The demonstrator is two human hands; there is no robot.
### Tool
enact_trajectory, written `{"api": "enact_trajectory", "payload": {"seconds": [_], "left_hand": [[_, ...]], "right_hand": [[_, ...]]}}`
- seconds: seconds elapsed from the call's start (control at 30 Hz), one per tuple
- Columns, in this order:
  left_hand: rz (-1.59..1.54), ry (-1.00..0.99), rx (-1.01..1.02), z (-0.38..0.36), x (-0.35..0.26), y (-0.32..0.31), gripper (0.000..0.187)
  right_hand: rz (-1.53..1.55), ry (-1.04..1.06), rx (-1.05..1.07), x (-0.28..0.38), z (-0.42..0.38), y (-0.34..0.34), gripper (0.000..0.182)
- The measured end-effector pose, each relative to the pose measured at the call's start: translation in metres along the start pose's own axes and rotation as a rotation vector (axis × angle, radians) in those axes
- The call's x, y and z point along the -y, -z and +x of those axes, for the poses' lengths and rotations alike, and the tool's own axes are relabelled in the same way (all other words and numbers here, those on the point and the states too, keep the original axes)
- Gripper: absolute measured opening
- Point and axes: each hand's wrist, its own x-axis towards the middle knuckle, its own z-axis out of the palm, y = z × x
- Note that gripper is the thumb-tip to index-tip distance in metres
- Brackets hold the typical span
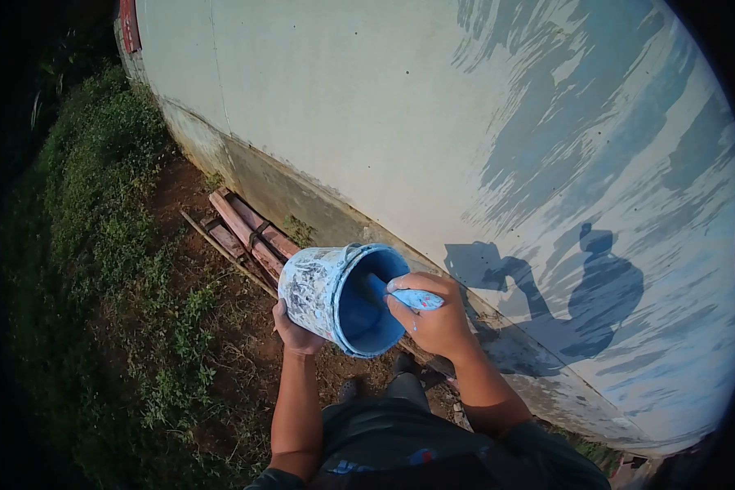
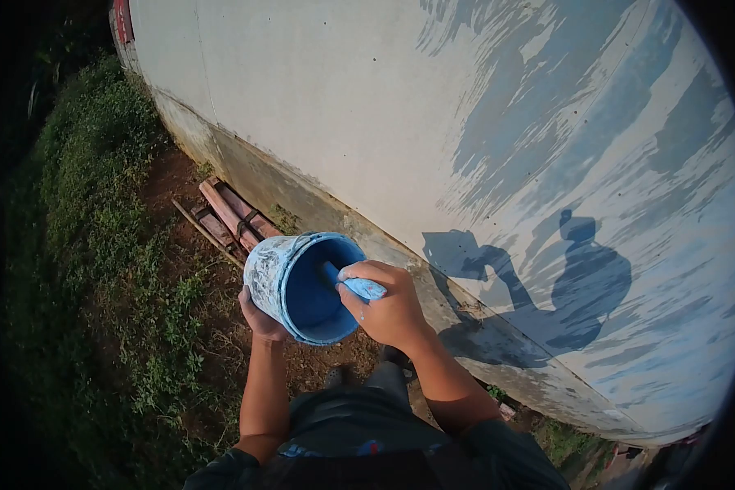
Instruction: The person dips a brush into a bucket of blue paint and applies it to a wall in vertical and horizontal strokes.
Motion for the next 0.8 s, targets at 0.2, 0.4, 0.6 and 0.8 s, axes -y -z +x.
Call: {"api": "enact_trajectory", "payload": {"seconds": [0.2,0.4,0.6,0.8], "left_hand": [[-0.061,0.030,-0.052,0.003,0.015,0.007,0.077],[-0.136,0.086,-0.061,0.007,0.029,-0.001,0.078],[-0.232,0.197,-0.004,0.010,0.034,-0.001,0.082],[-0.217,0.293,-0.107,0.014,0.041,-0.010,0.091]], "right_hand": [[0.092,-0.220,-0.050,-0.002,-0.003,0.013,0.016],[0.476,-0.383,-0.232,-0.024,-0.012,0.018,0.017],[0.510,-0.336,-0.279,-0.027,-0.009,0.026,0.013],[0.046,0.133,-0.047,-0.024,-0.002,0.034,0.023]]}}
